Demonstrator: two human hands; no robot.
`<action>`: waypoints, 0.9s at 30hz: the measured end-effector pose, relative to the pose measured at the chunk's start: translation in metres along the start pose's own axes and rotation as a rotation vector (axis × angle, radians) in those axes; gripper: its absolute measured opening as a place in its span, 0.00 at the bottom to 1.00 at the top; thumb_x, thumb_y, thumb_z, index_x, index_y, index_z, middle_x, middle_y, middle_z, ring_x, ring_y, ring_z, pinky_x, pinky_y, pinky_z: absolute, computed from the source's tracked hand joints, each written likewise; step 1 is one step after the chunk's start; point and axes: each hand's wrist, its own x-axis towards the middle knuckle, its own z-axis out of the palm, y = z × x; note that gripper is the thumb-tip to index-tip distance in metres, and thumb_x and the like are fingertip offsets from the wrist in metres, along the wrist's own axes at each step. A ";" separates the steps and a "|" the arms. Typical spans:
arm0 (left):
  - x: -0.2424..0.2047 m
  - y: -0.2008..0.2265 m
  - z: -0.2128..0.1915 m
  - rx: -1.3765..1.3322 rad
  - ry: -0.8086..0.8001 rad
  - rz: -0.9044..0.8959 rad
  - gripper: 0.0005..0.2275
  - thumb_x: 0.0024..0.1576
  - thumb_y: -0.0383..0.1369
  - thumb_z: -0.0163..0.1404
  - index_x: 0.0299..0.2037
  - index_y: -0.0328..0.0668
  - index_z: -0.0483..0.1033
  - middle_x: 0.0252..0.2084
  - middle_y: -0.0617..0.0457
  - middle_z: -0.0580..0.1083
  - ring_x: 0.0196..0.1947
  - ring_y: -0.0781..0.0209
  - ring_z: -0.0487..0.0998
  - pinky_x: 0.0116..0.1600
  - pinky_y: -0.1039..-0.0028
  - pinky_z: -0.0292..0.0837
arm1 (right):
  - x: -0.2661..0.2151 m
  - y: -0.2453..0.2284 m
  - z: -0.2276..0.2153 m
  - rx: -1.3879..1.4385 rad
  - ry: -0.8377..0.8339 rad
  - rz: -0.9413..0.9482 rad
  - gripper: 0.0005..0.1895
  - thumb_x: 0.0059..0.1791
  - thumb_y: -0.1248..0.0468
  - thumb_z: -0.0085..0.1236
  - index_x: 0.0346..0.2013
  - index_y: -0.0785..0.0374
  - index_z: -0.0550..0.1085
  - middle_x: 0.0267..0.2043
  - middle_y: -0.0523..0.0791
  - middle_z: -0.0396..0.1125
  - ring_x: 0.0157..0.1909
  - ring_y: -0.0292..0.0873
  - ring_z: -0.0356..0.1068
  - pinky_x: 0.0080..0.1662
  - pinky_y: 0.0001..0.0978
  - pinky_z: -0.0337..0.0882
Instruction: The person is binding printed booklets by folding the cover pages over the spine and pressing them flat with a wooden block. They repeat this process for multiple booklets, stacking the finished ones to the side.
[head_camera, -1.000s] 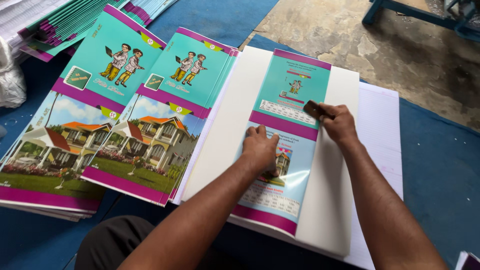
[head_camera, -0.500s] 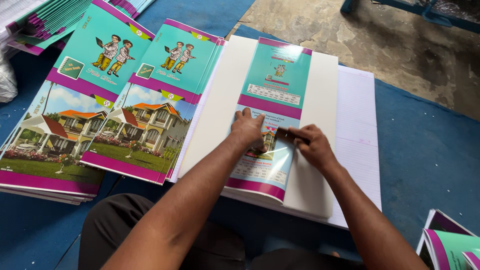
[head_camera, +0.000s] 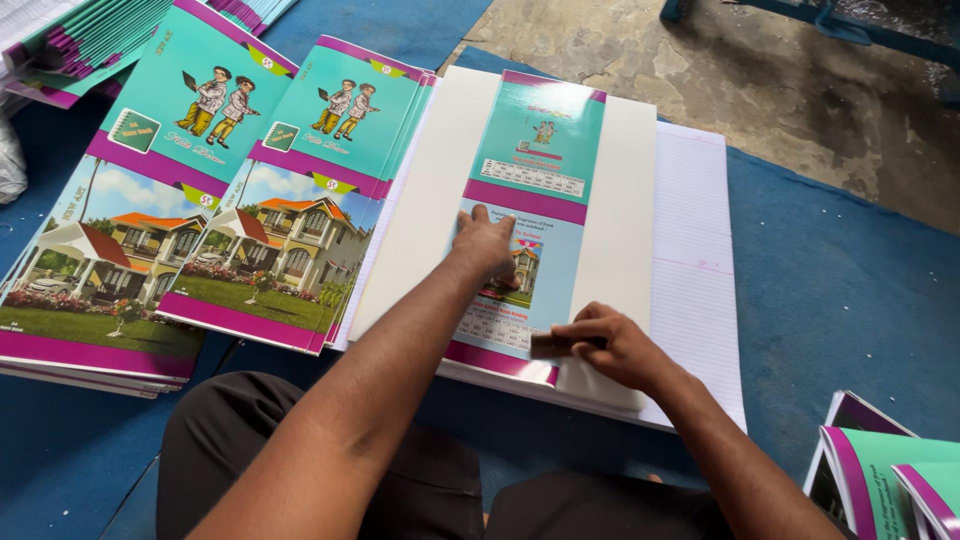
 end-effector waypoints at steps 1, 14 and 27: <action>0.000 0.000 0.001 0.009 -0.001 0.005 0.51 0.40 0.42 0.72 0.74 0.65 0.53 0.77 0.40 0.43 0.77 0.30 0.37 0.72 0.55 0.60 | -0.003 -0.001 0.000 0.008 -0.024 -0.004 0.20 0.45 0.72 0.60 0.50 0.52 0.82 0.47 0.44 0.71 0.51 0.41 0.73 0.55 0.34 0.74; 0.028 0.020 0.045 0.084 0.116 0.028 0.25 0.55 0.37 0.57 0.63 0.39 0.69 0.69 0.35 0.59 0.70 0.36 0.58 0.67 0.49 0.64 | -0.009 -0.013 0.000 0.000 -0.225 0.094 0.19 0.42 0.76 0.58 0.43 0.57 0.85 0.46 0.45 0.73 0.50 0.44 0.74 0.55 0.35 0.76; -0.014 0.067 0.051 0.090 0.091 0.028 0.45 0.51 0.52 0.60 0.73 0.42 0.49 0.71 0.32 0.52 0.71 0.33 0.52 0.68 0.38 0.58 | -0.013 0.041 -0.046 0.234 0.157 0.389 0.25 0.45 0.69 0.60 0.56 0.48 0.78 0.46 0.51 0.75 0.42 0.46 0.76 0.43 0.42 0.79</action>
